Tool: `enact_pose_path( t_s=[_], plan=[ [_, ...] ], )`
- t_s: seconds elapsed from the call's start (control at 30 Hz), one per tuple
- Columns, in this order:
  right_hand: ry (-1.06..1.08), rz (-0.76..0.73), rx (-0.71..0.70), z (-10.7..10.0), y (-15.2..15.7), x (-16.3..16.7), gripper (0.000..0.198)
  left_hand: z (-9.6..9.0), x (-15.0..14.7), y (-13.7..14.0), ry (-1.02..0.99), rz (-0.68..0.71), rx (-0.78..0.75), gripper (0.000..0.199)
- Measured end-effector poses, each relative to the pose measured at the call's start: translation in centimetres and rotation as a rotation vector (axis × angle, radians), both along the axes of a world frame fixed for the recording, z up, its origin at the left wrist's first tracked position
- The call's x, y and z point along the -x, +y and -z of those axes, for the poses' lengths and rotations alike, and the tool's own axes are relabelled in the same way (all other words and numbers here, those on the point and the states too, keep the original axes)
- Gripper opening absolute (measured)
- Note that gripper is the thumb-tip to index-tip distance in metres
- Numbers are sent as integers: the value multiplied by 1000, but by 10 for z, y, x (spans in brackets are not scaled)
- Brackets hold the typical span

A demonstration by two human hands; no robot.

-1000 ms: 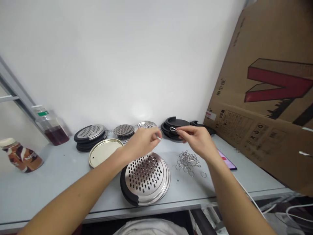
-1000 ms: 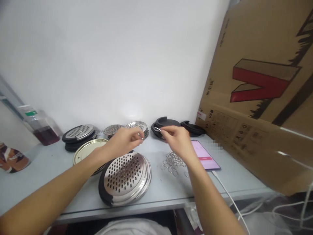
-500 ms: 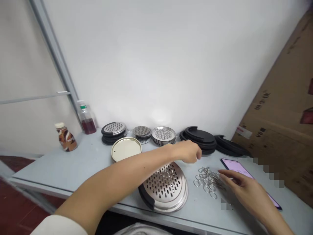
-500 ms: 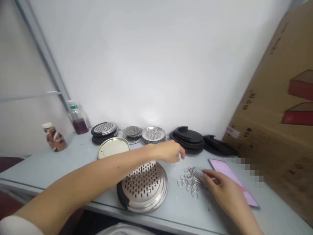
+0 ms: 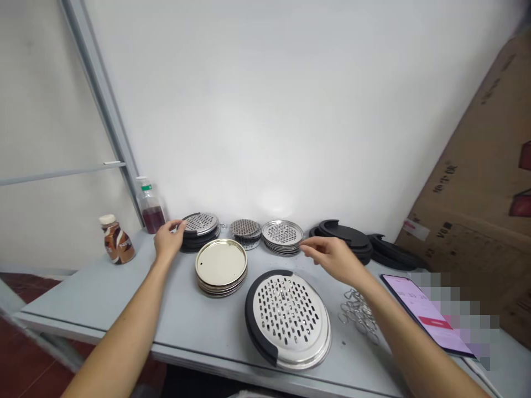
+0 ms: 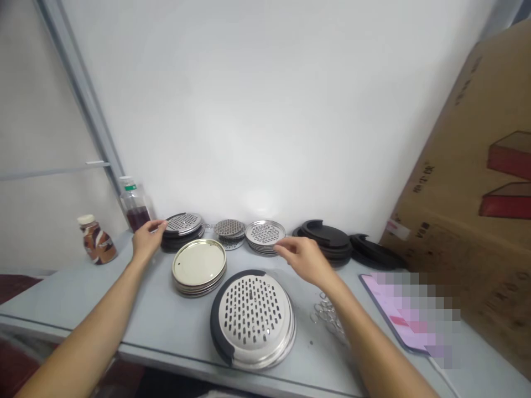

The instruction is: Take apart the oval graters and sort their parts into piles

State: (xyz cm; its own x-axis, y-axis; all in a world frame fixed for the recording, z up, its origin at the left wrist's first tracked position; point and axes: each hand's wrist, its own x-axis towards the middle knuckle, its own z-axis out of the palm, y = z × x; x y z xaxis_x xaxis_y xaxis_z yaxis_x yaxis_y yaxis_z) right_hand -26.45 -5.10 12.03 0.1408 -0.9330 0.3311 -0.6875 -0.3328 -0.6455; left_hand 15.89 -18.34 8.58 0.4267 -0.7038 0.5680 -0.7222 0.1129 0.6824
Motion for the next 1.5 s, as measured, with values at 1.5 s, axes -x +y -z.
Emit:
enact_pose_path(
  t_s=[1.5],
  plan=[
    [-1027,-249,-460,27,19,-1,26,-24,180,158,433,764,-206,48]
  ],
)
